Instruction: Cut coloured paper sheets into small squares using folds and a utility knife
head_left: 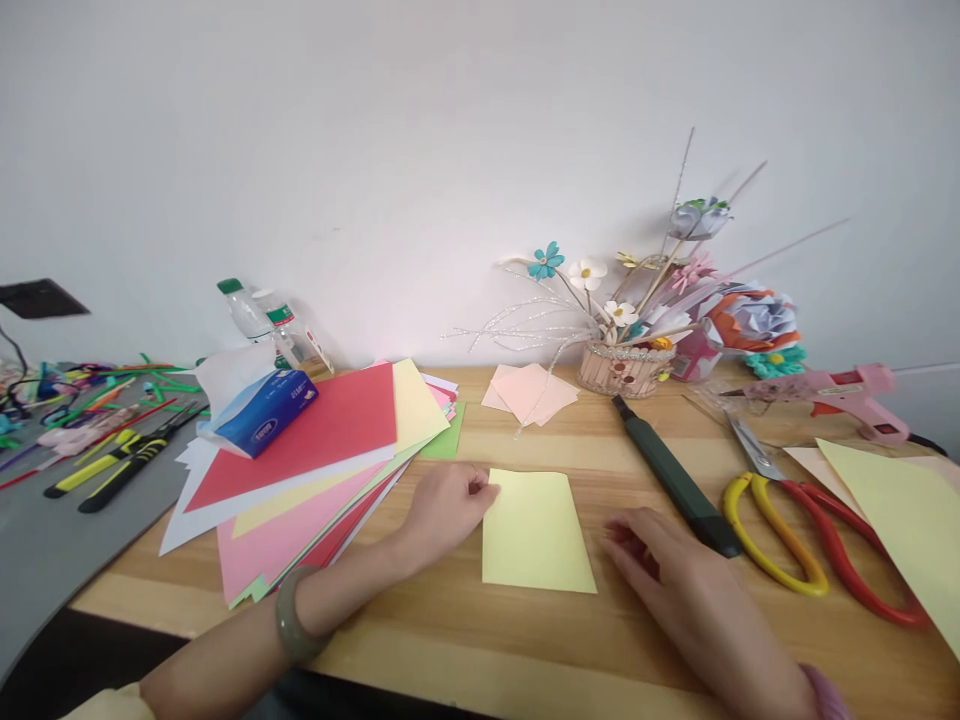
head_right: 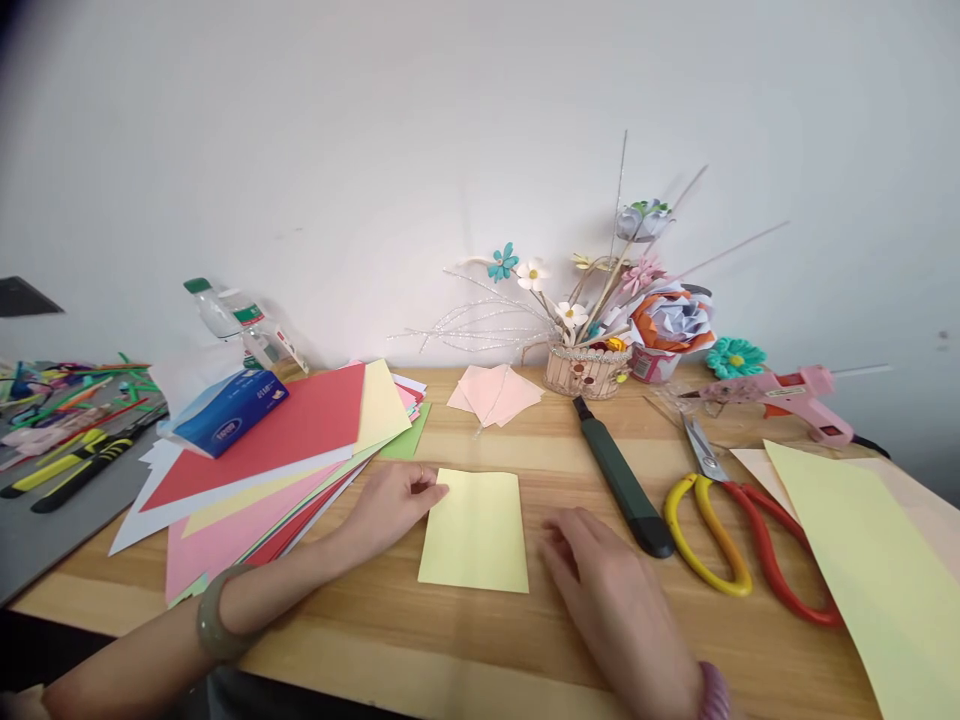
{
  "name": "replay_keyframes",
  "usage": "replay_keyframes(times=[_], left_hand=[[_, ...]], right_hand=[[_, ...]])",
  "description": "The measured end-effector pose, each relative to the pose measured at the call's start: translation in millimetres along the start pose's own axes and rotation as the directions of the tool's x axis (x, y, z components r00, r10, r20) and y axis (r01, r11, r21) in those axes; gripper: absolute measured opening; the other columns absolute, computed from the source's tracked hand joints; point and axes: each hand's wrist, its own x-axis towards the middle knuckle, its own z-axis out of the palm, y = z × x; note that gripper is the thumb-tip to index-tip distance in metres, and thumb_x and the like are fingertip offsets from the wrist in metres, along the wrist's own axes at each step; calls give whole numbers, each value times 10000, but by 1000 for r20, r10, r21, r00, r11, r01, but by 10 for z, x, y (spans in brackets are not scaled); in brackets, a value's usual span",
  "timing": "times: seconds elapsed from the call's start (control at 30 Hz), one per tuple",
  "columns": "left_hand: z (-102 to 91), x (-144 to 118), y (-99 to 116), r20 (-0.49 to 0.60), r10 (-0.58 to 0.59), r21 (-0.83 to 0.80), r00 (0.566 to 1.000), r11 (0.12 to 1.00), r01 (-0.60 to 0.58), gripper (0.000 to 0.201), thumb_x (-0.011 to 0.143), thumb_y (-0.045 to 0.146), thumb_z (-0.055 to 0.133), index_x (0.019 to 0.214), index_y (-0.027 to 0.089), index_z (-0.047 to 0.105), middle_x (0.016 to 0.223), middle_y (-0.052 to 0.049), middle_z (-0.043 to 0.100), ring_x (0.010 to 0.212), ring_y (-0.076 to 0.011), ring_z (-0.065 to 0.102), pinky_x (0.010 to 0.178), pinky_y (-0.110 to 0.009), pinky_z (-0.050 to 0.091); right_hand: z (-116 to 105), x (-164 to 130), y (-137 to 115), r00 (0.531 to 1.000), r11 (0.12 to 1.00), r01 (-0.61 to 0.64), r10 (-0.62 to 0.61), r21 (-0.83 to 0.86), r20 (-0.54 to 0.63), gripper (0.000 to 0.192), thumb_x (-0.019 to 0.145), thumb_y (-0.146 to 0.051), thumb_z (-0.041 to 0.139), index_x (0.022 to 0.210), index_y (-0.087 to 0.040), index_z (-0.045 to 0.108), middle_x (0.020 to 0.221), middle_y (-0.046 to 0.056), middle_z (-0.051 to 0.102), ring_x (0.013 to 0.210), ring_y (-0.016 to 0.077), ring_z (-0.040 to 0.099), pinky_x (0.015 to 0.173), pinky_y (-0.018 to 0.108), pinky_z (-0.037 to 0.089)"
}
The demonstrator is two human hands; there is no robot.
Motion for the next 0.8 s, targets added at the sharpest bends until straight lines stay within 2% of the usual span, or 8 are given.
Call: replay_keyframes(times=[0.07, 0.13, 0.2, 0.4, 0.47, 0.57, 0.63, 0.8], left_hand=[[8, -13, 11, -9, 17, 71, 1000, 997, -17, 354, 759, 230, 480, 504, 191, 237, 484, 59, 240, 481, -98, 245, 500, -250, 160], [20, -18, 12, -2, 28, 123, 1000, 992, -28, 335, 776, 225, 454, 512, 193, 251, 483, 58, 281, 477, -99, 283, 495, -244, 180], [21, -14, 0, 11, 40, 170, 999, 985, -41, 315, 791, 218, 435, 513, 194, 288, 473, 55, 330, 464, -101, 329, 481, -237, 200], [-50, 15, -12, -50, 184, 377, 982, 914, -152, 171, 791, 158, 484, 626, 179, 521, 628, -19, 556, 627, -175, 528, 573, -260, 366], [-37, 19, 20, 32, 436, 446, 899, 799, -403, 174, 863, 140, 443, 772, 157, 590, 815, -71, 629, 803, -200, 577, 682, -287, 437], [63, 11, 86, 331, 763, 375, 555, 433, -819, 263, 960, 143, 356, 958, 128, 619, 1026, -74, 662, 1004, -163, 583, 887, -267, 452], [150, -3, 118, 442, 799, 322, 408, 283, -904, 299, 983, 148, 322, 1058, 107, 608, 1145, -62, 643, 1134, -145, 536, 1019, -238, 374], [244, -49, 136, 519, 773, 374, 364, 178, -910, 335, 988, 136, 300, 1208, 49, 536, 1277, -89, 568, 1247, -174, 453, 1108, -267, 266]], right_hand=[[39, -105, -24, 975, 969, 214, -219, -127, -30, 230, 889, -330, 403, 891, -242, 615, 921, 61, 670, 841, 226, 623, 740, 386, 497], [81, -207, -47, 856, 807, 484, -518, -338, -10, 267, 900, -238, 390, 1029, -214, 623, 1011, 63, 676, 939, 215, 618, 813, 355, 492], [118, -274, -67, 722, 589, 616, -688, -524, 76, 300, 895, -170, 377, 1070, -163, 621, 1036, 87, 679, 965, 215, 622, 830, 340, 500], [179, -267, -108, 720, 469, 597, -672, -651, 176, 360, 916, -173, 316, 977, -144, 669, 991, 116, 693, 916, 236, 650, 753, 341, 552], [179, -250, -122, 721, 453, 591, -668, -667, 185, 376, 912, -162, 305, 957, -148, 677, 975, 115, 698, 893, 237, 659, 728, 339, 562], [148, -236, -166, 708, 409, 587, -677, -698, 199, 383, 895, -140, 305, 929, -160, 686, 955, 112, 703, 861, 238, 670, 686, 330, 571], [111, -232, -203, 677, 349, 607, -698, -714, 234, 384, 873, -120, 313, 917, -172, 691, 952, 103, 704, 841, 239, 674, 651, 318, 574], [54, -239, -218, 617, 273, 637, -741, -721, 265, 378, 832, -83, 335, 875, -173, 700, 933, 88, 702, 821, 224, 677, 618, 274, 564]])
